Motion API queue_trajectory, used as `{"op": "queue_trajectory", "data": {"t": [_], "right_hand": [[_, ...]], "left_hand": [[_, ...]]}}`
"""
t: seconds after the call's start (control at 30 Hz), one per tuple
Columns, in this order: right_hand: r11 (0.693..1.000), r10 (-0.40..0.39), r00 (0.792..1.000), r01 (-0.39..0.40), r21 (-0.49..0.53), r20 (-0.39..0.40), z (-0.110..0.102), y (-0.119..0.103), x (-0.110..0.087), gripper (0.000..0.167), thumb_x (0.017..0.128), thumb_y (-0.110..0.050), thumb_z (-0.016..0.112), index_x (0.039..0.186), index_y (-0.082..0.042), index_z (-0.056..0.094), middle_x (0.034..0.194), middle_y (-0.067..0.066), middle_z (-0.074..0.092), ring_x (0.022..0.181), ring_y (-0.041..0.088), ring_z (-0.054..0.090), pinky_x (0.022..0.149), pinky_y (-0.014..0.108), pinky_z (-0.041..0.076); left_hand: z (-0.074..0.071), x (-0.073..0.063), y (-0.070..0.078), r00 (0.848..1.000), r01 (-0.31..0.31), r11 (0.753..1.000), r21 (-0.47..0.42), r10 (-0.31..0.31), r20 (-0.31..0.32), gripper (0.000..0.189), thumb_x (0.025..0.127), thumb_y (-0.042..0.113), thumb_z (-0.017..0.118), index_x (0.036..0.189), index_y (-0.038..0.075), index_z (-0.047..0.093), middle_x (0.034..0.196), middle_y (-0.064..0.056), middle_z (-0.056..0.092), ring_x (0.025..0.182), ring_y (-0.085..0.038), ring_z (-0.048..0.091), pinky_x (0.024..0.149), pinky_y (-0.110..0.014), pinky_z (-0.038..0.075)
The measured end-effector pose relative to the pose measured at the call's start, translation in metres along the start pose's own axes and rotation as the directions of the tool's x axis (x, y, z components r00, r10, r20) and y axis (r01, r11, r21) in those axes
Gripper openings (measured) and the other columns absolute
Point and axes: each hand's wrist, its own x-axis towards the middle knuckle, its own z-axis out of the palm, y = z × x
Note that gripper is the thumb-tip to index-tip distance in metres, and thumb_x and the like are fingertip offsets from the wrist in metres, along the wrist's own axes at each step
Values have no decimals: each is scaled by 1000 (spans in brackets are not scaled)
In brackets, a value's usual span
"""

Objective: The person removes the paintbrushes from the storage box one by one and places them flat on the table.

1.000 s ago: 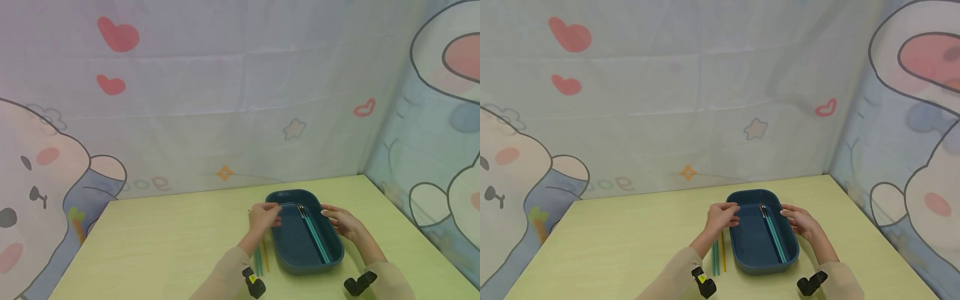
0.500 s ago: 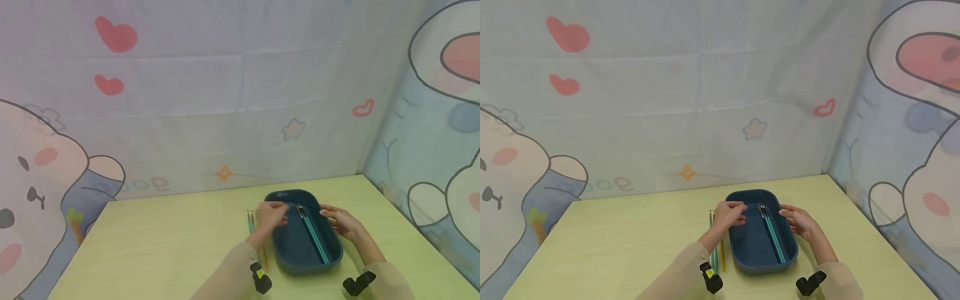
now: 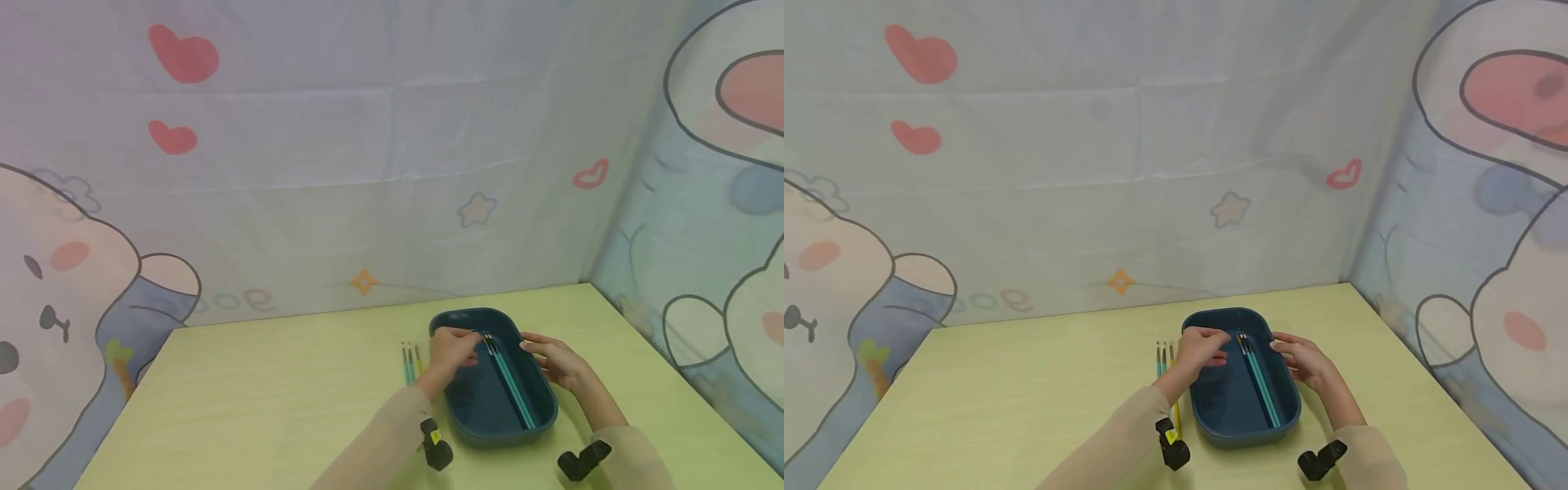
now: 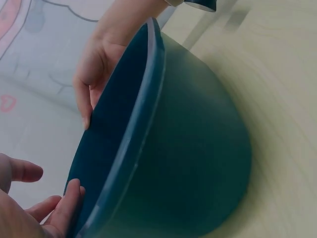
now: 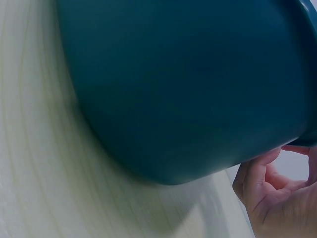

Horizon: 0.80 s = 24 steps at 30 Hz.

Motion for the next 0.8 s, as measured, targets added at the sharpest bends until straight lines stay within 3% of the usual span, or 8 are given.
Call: {"op": "queue_trajectory", "data": {"t": [0.1, 0.3, 0.47, 0.8], "right_hand": [[1000, -3, 1000, 3, 1, 8, 0, 0, 0, 68, 98, -26, 54, 151, 2, 21, 103, -12, 62, 90, 3, 63, 73, 22, 57], [1000, -5, 1000, 5, -3, 7, -2, 2, 1, 68, 97, -26, 55, 150, 2, 22, 101, -11, 63, 90, 5, 63, 72, 22, 57], [1000, -4, 1000, 4, 8, 5, -1, 2, 1, 68, 97, -26, 56, 150, 3, 23, 99, -12, 64, 88, 4, 63, 72, 22, 57], [1000, -3, 1000, 3, 13, -9, -2, 3, 3, 68, 97, -25, 56, 150, 2, 22, 101, -11, 61, 86, 3, 63, 72, 20, 57]], "left_hand": [[4, 1, 1, 1000, 10, 1000, 20, -10, -4, 23, 83, 16, 68, 100, 1, 73, 93, -11, 73, 59, -17, 69, 56, -26, 61], [10, 3, 0, 1000, 29, 999, 27, -30, 11, 27, 83, 16, 68, 103, -1, 72, 99, -14, 73, 72, -28, 73, 57, -25, 61], [14, 6, -3, 999, 35, 998, 56, -35, 11, 28, 83, 16, 69, 103, -3, 71, 103, -15, 72, 68, -24, 72, 57, -26, 61], [24, 11, -8, 998, 53, 996, 78, -52, -17, 26, 81, 16, 71, 98, -4, 71, 93, -13, 72, 64, -21, 71, 54, -26, 61]]}}
